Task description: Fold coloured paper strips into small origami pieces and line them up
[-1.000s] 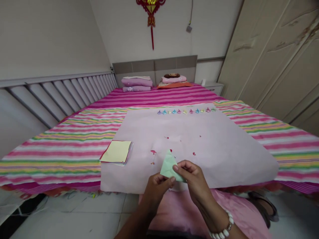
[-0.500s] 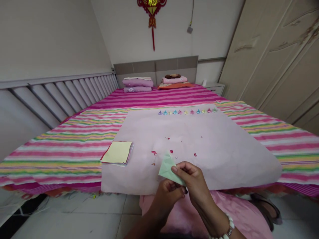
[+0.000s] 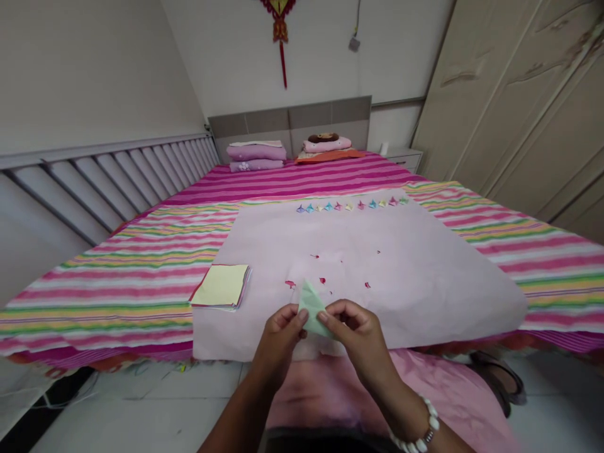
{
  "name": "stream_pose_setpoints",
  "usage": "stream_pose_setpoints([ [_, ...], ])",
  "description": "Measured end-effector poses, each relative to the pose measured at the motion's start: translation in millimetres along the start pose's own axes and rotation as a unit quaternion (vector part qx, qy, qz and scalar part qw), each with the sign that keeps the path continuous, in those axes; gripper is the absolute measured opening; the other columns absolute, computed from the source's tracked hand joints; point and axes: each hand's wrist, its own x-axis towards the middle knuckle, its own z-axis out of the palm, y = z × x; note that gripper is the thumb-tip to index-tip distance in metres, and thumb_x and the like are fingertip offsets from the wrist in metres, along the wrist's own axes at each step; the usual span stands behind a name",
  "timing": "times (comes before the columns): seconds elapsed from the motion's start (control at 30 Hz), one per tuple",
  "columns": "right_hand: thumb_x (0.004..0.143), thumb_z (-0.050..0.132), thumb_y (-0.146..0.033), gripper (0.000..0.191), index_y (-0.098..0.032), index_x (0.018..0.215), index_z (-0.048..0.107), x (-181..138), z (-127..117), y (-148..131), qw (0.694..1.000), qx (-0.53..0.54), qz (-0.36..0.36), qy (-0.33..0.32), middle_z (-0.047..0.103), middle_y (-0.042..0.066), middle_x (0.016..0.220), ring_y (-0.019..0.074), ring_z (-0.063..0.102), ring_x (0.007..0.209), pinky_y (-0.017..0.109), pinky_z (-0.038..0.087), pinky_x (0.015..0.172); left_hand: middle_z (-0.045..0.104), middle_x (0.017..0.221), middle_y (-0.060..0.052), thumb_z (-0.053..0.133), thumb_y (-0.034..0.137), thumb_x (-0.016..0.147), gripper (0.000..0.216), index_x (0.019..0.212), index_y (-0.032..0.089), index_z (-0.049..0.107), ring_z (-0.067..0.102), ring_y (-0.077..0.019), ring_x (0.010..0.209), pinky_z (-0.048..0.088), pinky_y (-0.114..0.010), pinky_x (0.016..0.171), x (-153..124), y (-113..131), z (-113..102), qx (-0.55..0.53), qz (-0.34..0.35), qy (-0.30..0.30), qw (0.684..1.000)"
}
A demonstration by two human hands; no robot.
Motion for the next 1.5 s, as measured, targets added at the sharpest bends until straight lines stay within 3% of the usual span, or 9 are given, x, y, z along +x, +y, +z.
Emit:
stream_pose_setpoints([
  [0.17,0.085,0.059,-0.042,0.027,-0.017,0.08,0.069,-4,-6,-11,0.992,0.09,0.036,-0.076,0.061,0.001,0.068,0.0136,0.052,0.064,0.026,0.041,0.064,0.065,0.066,-0.002,0.075,0.035,0.072,0.023,0.074,0.014,0.065,0.059,-0.0126,0.062,0.046,-0.024,0.063,-3,-5,8,-0.105,-0.04,-0.059,0.992],
  [0.5,0.081,0.065,-0.038,0.027,-0.017,0.066,0.061,-2,-7,-14,0.985,0.122,0.076,-0.097,0.052,-0.003,0.059,0.0113,0.045,0.058,0.025,0.035,0.058,0.066,0.074,-0.006,0.066,0.032,0.081,0.022,0.083,0.011,0.069,0.054,-0.0098,0.062,0.043,-0.022,0.064,-11,-9,10,-0.091,-0.065,-0.137,0.984],
  [0.93,0.079,0.066,-0.035,0.023,-0.016,0.068,0.062,0,-8,-7,0.984,0.117,0.097,-0.093,0.05,-0.004,0.056,0.0099,0.043,0.056,0.023,0.033,0.056,0.065,0.071,-0.005,0.065,0.036,0.081,0.024,0.08,0.013,0.066,0.058,-0.0135,0.067,0.043,-0.023,0.064,-10,-14,9,-0.097,-0.069,-0.138,0.983],
  [1.23,0.068,0.073,-0.028,0.017,-0.017,0.079,0.067,2,-12,-9,0.984,0.093,0.103,-0.11,0.062,0.0,0.068,0.0149,0.056,0.066,0.026,0.042,0.064,0.059,0.066,0.0,0.071,0.038,0.075,0.024,0.076,0.014,0.065,0.051,-0.0087,0.059,0.04,-0.02,0.058,-4,-17,1,-0.067,-0.056,-0.06,0.994],
  [1.37,0.065,0.071,-0.022,0.014,-0.018,0.078,0.065,3,-11,-5,0.984,0.071,0.1,-0.128,0.062,-0.002,0.065,0.0135,0.055,0.059,0.026,0.044,0.061,0.06,0.065,0.0,0.07,0.039,0.076,0.025,0.078,0.014,0.069,0.051,-0.0094,0.06,0.041,-0.021,0.058,-3,-16,2,-0.008,-0.027,-0.029,0.999],
  [1.5,0.068,0.065,-0.02,0.01,-0.019,0.078,0.064,4,-8,5,0.995,-0.024,0.044,-0.083,0.057,-0.003,0.061,0.0122,0.048,0.052,0.025,0.041,0.052,0.07,0.089,-0.006,0.07,0.037,0.074,0.032,0.099,0.016,0.07,0.06,-0.0168,0.078,0.047,-0.025,0.066,-1,-12,9,0.087,0.013,0.023,0.996],
])
